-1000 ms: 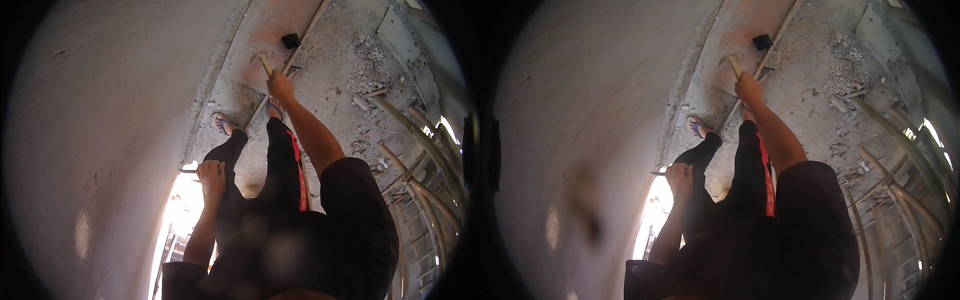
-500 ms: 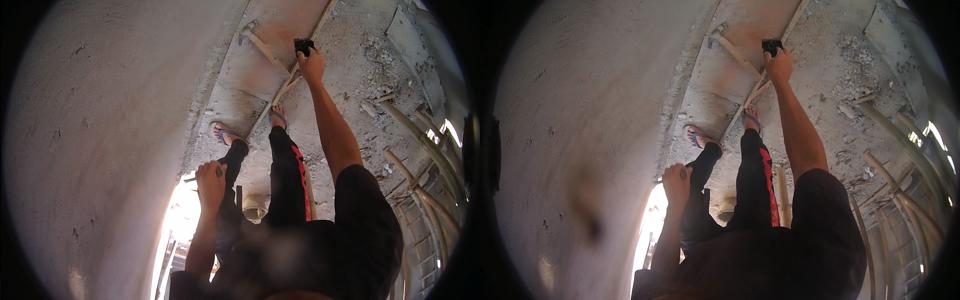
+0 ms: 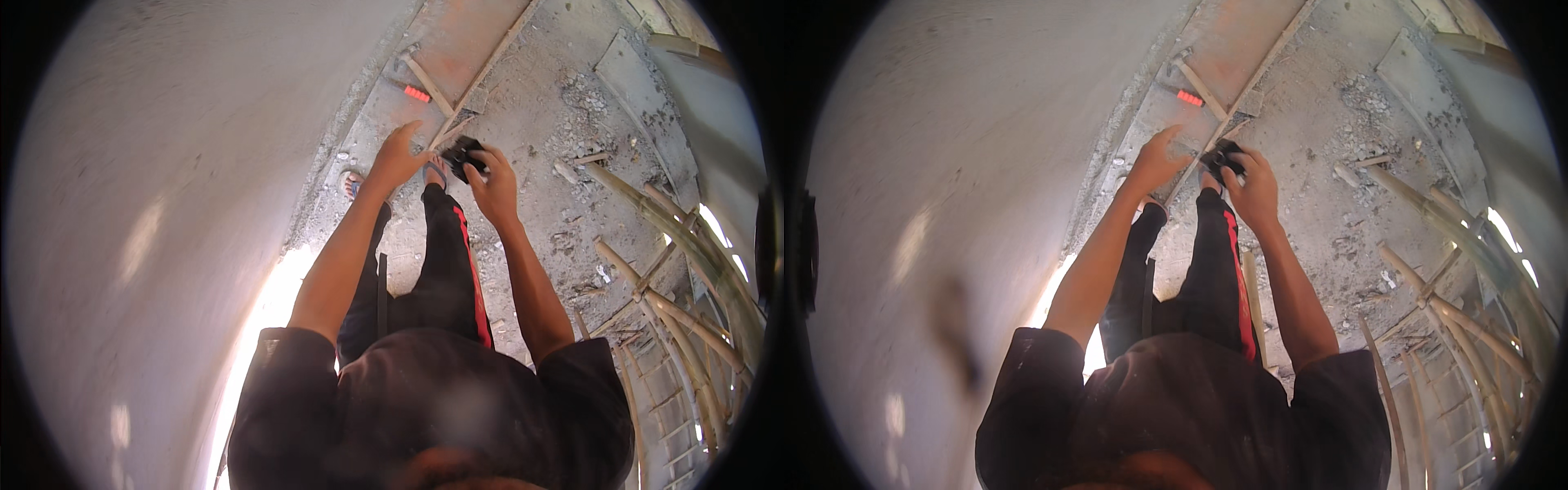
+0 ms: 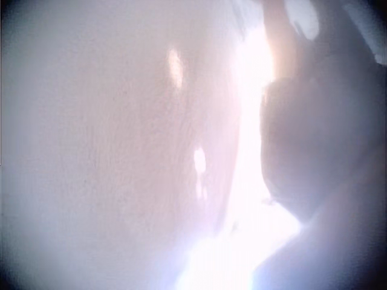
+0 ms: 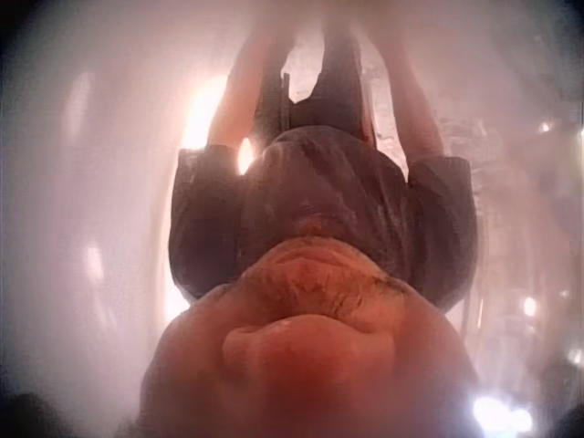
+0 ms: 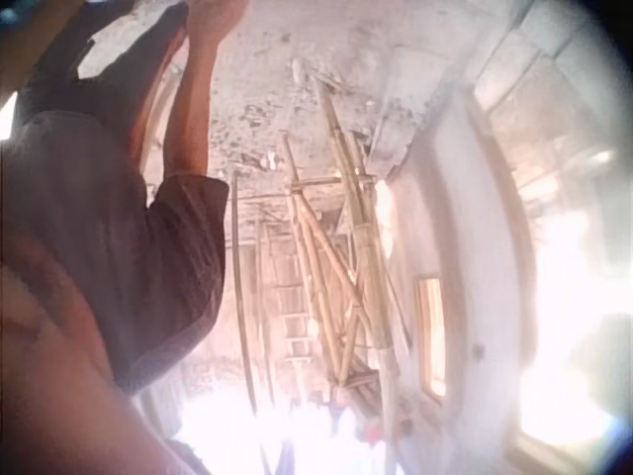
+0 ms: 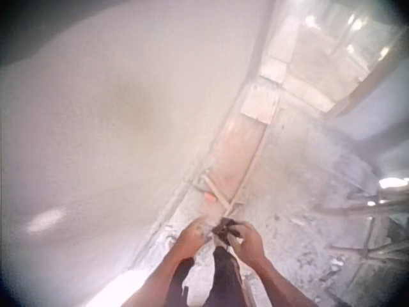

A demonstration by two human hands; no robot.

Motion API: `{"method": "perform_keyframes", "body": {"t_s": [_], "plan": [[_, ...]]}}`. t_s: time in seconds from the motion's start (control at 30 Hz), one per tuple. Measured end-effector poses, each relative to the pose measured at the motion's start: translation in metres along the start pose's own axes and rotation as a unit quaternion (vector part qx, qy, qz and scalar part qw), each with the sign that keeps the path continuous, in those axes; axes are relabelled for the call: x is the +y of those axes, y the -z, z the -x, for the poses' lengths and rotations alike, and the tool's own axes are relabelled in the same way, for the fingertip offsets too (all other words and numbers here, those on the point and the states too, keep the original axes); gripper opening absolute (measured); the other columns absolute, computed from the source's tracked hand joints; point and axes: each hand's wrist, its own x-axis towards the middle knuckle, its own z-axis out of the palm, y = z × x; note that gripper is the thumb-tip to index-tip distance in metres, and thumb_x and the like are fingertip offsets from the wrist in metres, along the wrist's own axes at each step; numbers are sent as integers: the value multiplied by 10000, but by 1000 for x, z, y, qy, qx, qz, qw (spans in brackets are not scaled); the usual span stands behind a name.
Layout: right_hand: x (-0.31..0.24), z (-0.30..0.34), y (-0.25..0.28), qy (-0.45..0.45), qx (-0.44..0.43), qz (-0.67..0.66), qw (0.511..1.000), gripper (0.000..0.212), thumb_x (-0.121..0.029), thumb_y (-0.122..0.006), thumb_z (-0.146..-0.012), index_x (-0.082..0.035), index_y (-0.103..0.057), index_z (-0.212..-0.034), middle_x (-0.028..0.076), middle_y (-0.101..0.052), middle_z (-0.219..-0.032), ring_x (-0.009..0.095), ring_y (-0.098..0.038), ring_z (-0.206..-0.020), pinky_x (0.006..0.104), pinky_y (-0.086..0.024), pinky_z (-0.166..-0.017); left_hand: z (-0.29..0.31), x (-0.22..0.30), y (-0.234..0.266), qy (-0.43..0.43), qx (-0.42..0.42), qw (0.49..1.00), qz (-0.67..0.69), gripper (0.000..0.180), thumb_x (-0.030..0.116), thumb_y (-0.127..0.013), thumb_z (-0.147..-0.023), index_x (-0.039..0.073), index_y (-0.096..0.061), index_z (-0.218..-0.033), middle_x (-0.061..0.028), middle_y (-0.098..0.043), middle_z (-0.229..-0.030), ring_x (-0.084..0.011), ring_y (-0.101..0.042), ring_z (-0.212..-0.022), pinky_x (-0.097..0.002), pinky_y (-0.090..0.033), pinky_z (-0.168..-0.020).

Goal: The person uses a hammer and a chisel to widen a hole in a concrete wall and then inserts a black plastic electrical box.

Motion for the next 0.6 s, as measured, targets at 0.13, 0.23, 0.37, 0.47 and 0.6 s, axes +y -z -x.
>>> {"method": "perform_keyframes", "body": {"t_s": [0.13,0.23,0.37,0.47,0.6], "plan": [[-137,-33,42,202,-58,-11,978,212,-13,-694,-860,-11,-719,-1070,156,-680,-1227,336,-667,-1097,377,-583,-856,115,109,92,75,45,957,278,1020,144,-891,-762,122,-307,-1597,-186,-513,-1488,-324,-616,-1224,-430,-554,-973],[-249,-35,75,369,-83,-6,926,185,30,-678,-782,-31,-711,-954,51,-696,-1189,299,-640,-1079,396,-562,-868,181,192,159,13,151,960,236,1082,106,-902,-754,132,-256,-1623,-186,-506,-1483,-280,-626,-1199,-393,-567,-944],[-372,-1,121,525,-94,-64,843,206,93,-644,-713,-6,-679,-890,102,-673,-1228,307,-647,-1047,389,-574,-832,239,281,211,-104,295,937,156,1064,83,-926,-715,136,-318,-1587,-171,-573,-1383,-268,-652,-1171,-379,-587,-906],[-427,19,151,586,-71,-168,789,217,128,-602,-715,9,-636,-892,185,-636,-1277,334,-645,-1120,390,-586,-856,270,330,230,-216,411,870,164,962,69,-929,-718,91,-388,-1513,-144,-567,-1365,-244,-645,-1191,-375,-581,-917],[-486,46,166,613,-53,-228,754,374,72,-644,-755,7,-610,-1122,188,-627,-1294,330,-659,-1134,390,-599,-879,316,352,246,-262,499,816,126,1003,123,-947,-720,64,-328,-1508,-131,-514,-1388,-252,-577,-1272,-392,-532,-1035]]}}
